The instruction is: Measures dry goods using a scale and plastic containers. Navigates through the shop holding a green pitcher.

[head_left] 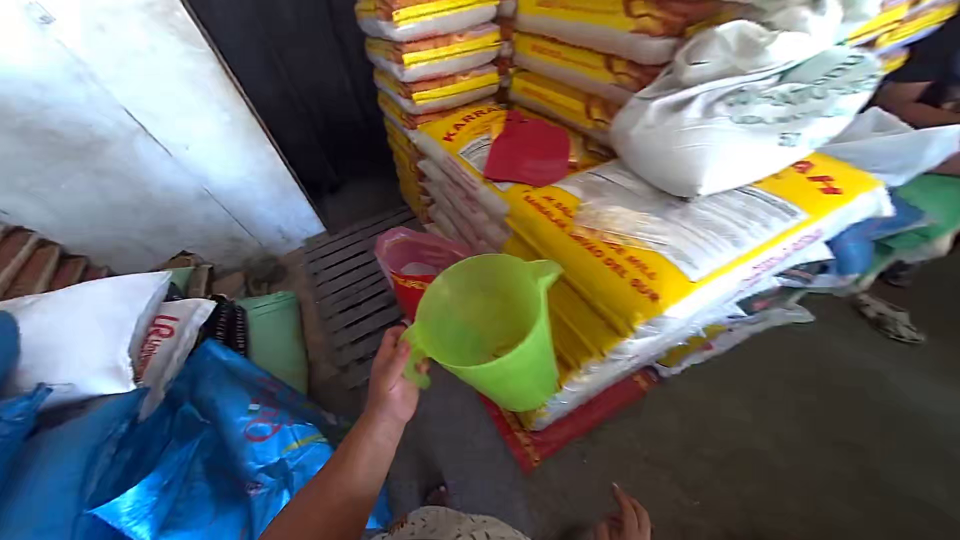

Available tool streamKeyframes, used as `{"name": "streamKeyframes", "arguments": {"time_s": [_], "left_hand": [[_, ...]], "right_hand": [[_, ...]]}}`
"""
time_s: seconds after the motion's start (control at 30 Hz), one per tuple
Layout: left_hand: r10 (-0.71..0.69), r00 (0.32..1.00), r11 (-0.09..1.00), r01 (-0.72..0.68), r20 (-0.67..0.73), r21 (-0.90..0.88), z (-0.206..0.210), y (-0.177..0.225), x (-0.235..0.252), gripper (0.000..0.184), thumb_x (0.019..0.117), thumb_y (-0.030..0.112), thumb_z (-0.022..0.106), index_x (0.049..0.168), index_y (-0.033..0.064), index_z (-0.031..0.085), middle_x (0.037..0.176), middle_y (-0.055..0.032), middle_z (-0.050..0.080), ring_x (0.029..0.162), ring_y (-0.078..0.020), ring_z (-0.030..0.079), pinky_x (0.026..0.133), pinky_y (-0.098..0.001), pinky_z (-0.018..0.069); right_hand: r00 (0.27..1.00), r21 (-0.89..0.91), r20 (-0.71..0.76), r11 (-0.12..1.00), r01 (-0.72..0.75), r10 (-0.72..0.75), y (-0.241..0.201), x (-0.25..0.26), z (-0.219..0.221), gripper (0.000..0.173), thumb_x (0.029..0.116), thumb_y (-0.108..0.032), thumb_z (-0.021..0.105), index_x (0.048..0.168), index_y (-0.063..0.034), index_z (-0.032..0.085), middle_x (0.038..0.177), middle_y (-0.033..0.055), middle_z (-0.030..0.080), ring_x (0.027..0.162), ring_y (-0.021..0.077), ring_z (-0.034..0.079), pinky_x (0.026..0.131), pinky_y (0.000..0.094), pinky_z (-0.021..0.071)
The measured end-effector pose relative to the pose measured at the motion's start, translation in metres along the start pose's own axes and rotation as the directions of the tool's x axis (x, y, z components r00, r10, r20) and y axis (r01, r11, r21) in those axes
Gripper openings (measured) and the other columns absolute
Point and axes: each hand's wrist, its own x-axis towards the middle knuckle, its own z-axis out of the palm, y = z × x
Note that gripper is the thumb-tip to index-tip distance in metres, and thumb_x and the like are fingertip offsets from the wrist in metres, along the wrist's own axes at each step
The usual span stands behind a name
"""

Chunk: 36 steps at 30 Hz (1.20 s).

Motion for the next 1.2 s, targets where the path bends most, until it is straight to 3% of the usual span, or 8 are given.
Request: {"name": "streamKeyframes", "arguments": {"time_s": [0.13, 0.3, 0.43, 0.53, 0.67, 0.9, 1.03, 1.2], "left_hand": [[0.078, 0.971, 0.993, -0.057, -0.227, 0.099, -0.102, 0.048, 0.013, 0.032, 0.0988, 0.034, 0.059, 0.119, 0.0105, 0.051, 0.082, 0.0023, 0.065, 0.068, -0.0074, 0.064, 0.066, -0.0243, 0.0575], [0.179, 0.942, 0.984, -0.175, -0.284, 0.04, -0.178, 0.077, 0.053, 0.027, 0.1088, 0.028, 0.032, 0.119, 0.0118, 0.051, 0.087, 0.001, 0.069, 0.077, -0.0096, 0.068, 0.075, -0.0262, 0.0589], [0.233, 0.879, 0.972, -0.199, -0.416, 0.125, -0.208, 0.074, 0.101, 0.031, 0.11, 0.029, 0.026, 0.119, 0.0086, 0.047, 0.09, 0.0023, 0.064, 0.078, -0.008, 0.065, 0.076, -0.0266, 0.0582], [0.255, 0.83, 0.961, -0.16, -0.496, 0.226, -0.224, 0.063, 0.152, 0.031, 0.1094, 0.028, 0.03, 0.121, 0.0033, 0.044, 0.095, -0.0003, 0.06, 0.08, -0.0073, 0.063, 0.076, -0.0263, 0.0569], [0.255, 0.821, 0.96, -0.153, -0.511, 0.234, -0.243, 0.046, 0.232, 0.029, 0.1084, 0.031, 0.034, 0.116, 0.0046, 0.044, 0.093, -0.0007, 0.06, 0.081, -0.0077, 0.063, 0.076, -0.0271, 0.0571], [0.152, 0.728, 0.984, -0.047, -0.669, 0.173, -0.252, 0.051, 0.363, 0.036, 0.1112, 0.033, 0.027, 0.117, 0.004, 0.047, 0.092, -0.002, 0.062, 0.08, -0.0089, 0.064, 0.075, -0.0291, 0.058], [0.229, 0.742, 0.969, -0.114, -0.631, 0.218, -0.261, 0.04, 0.42, 0.038, 0.108, 0.039, 0.036, 0.119, 0.0033, 0.044, 0.099, -0.0018, 0.062, 0.092, -0.0086, 0.065, 0.086, -0.0319, 0.0577], [0.292, 0.797, 0.943, -0.149, -0.529, 0.296, -0.295, 0.022, 0.491, 0.041, 0.1027, 0.05, 0.052, 0.116, 0.0109, 0.049, 0.097, 0.0083, 0.062, 0.091, -0.0001, 0.063, 0.085, -0.0254, 0.0566]], "right_hand": [[0.909, 0.122, 0.286, 0.952, 0.279, -0.303, -0.097, 0.038, 0.087, 0.031, 0.0918, 0.002, 0.061, 0.121, 0.0075, 0.071, 0.127, 0.0337, 0.064, 0.115, 0.0472, 0.065, 0.1, 0.0599, 0.0531], [0.42, 0.311, 0.762, 0.848, 0.429, -0.493, -0.255, 0.068, 0.157, 0.029, 0.0983, -0.004, 0.061, 0.125, -0.0018, 0.072, 0.126, 0.0227, 0.068, 0.116, 0.037, 0.067, 0.104, 0.0542, 0.0526], [0.219, 0.532, 0.721, 0.727, 0.434, -0.658, -0.354, 0.096, 0.198, 0.024, 0.0979, -0.007, 0.064, 0.119, -0.0014, 0.075, 0.127, 0.0203, 0.069, 0.123, 0.0338, 0.064, 0.108, 0.0529, 0.0496], [0.265, 0.584, 0.695, 0.74, 0.332, -0.668, -0.439, 0.13, 0.216, 0.028, 0.1012, -0.019, 0.063, 0.117, 0.0003, 0.075, 0.14, 0.0205, 0.061, 0.133, 0.0311, 0.056, 0.114, 0.0482, 0.0452], [0.341, 0.598, 0.738, 0.799, 0.068, -0.582, -0.536, 0.197, 0.245, 0.046, 0.1046, -0.032, 0.057, 0.138, -0.0015, 0.062, 0.151, 0.0195, 0.049, 0.141, 0.0281, 0.047, 0.117, 0.0461, 0.0407], [0.383, 0.621, 0.769, 0.742, -0.254, -0.512, -0.66, 0.301, 0.279, 0.06, 0.1062, -0.039, 0.051, 0.15, 0.0016, 0.048, 0.155, 0.0189, 0.047, 0.145, 0.0246, 0.045, 0.122, 0.0448, 0.0352], [0.505, 0.547, 0.812, 0.684, -0.482, -0.293, -0.73, 0.341, 0.291, 0.061, 0.1063, -0.047, 0.048, 0.146, -0.001, 0.052, 0.153, 0.0168, 0.049, 0.144, 0.0254, 0.043, 0.12, 0.049, 0.0337], [0.507, 0.416, 0.862, 0.547, -0.726, 0.017, -0.804, 0.403, 0.353, 0.07, 0.1044, -0.058, 0.048, 0.148, -0.0035, 0.047, 0.143, 0.0213, 0.055, 0.131, 0.0306, 0.055, 0.108, 0.0504, 0.0465]]}}
